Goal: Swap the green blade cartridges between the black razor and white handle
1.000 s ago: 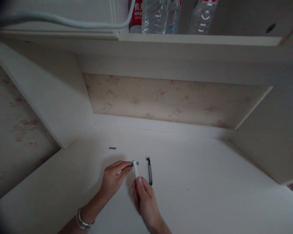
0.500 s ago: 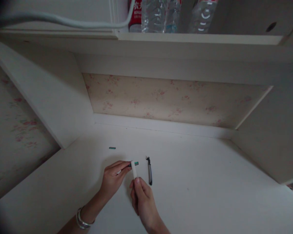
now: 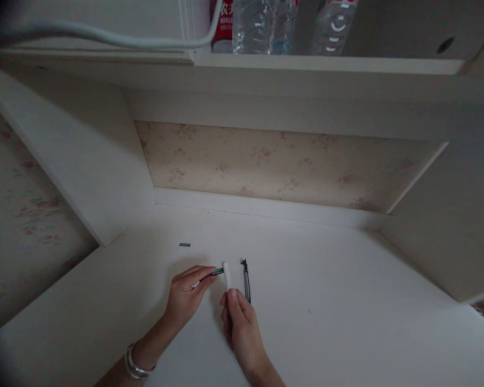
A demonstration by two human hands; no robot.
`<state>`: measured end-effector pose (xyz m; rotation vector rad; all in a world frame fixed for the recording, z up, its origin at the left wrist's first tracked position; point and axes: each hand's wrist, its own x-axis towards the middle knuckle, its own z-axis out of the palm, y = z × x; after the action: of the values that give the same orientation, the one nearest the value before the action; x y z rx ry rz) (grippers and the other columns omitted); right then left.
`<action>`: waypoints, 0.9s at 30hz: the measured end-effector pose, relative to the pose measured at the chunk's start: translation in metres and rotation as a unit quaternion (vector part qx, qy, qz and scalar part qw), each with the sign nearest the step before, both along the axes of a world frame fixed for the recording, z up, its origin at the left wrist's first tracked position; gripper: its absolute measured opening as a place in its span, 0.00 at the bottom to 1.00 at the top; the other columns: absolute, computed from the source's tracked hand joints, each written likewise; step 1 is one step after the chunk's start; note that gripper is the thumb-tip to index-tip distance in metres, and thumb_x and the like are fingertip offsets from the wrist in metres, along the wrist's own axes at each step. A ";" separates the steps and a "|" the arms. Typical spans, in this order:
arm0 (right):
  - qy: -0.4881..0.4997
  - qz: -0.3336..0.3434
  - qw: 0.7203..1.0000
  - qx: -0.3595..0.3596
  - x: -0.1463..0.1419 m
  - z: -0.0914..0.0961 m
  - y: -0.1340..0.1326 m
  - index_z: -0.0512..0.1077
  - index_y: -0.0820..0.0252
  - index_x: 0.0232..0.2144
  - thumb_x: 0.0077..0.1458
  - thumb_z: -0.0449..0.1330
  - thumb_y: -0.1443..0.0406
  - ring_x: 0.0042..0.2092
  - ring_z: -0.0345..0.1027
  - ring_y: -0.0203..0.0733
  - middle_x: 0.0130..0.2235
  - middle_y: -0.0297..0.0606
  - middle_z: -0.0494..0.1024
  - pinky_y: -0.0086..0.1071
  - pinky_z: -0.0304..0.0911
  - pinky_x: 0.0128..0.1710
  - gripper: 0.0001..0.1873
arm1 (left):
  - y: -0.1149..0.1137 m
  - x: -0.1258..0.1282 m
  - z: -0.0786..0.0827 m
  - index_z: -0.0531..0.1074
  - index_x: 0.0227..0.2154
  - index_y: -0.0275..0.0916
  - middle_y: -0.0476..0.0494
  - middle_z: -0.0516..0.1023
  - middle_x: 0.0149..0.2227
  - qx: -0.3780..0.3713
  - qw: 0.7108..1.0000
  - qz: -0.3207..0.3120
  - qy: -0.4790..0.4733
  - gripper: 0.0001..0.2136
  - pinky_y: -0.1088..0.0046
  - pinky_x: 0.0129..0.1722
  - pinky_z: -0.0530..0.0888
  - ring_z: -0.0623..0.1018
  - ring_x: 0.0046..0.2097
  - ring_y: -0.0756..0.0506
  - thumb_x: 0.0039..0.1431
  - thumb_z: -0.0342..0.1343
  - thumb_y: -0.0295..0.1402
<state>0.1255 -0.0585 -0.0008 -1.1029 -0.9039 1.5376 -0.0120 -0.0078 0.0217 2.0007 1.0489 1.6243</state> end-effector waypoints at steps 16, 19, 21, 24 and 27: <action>-0.002 -0.006 1.000 -0.004 0.001 0.001 0.001 0.64 0.60 0.28 0.50 0.54 0.40 0.12 0.42 0.24 0.15 0.21 0.56 0.18 0.38 0.09 0.28 | 0.000 0.000 0.000 0.78 0.36 0.41 0.46 0.80 0.33 -0.002 1.000 -0.004 -0.002 0.05 0.76 0.34 0.76 0.79 0.33 0.48 0.56 0.59 0.30; 0.008 0.043 0.999 0.011 -0.002 0.001 -0.001 0.64 0.60 0.28 0.52 0.53 0.41 0.12 0.41 0.24 0.15 0.22 0.56 0.19 0.38 0.09 0.27 | 0.001 -0.001 0.000 0.78 0.36 0.41 0.45 0.80 0.33 -0.008 1.000 -0.008 0.003 0.06 0.76 0.34 0.76 0.79 0.34 0.48 0.57 0.58 0.29; 0.018 0.060 0.998 0.013 -0.004 0.001 -0.003 0.64 0.60 0.28 0.52 0.53 0.41 0.12 0.41 0.24 0.15 0.22 0.57 0.19 0.38 0.09 0.27 | 0.001 -0.001 0.001 0.78 0.36 0.41 0.46 0.80 0.33 -0.008 1.000 -0.008 0.005 0.06 0.76 0.34 0.76 0.79 0.34 0.49 0.57 0.58 0.29; 0.013 0.022 1.000 0.000 -0.002 0.001 -0.001 0.64 0.60 0.29 0.51 0.54 0.41 0.13 0.42 0.24 0.15 0.21 0.56 0.18 0.39 0.09 0.27 | 0.001 0.000 0.001 0.78 0.35 0.40 0.46 0.80 0.33 -0.002 1.000 -0.005 0.000 0.05 0.76 0.34 0.76 0.79 0.33 0.48 0.56 0.58 0.29; 0.004 -0.005 1.000 -0.009 0.001 0.001 0.001 0.65 0.60 0.29 0.51 0.53 0.40 0.13 0.41 0.24 0.15 0.21 0.56 0.18 0.40 0.09 0.28 | 0.001 0.000 0.000 0.78 0.35 0.41 0.46 0.80 0.33 -0.002 1.000 -0.001 0.000 0.05 0.75 0.34 0.77 0.79 0.33 0.48 0.56 0.58 0.30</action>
<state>0.1264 -0.0574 0.0001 -1.1123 -0.8797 1.5441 -0.0120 -0.0064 0.0219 1.9974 1.0503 1.6200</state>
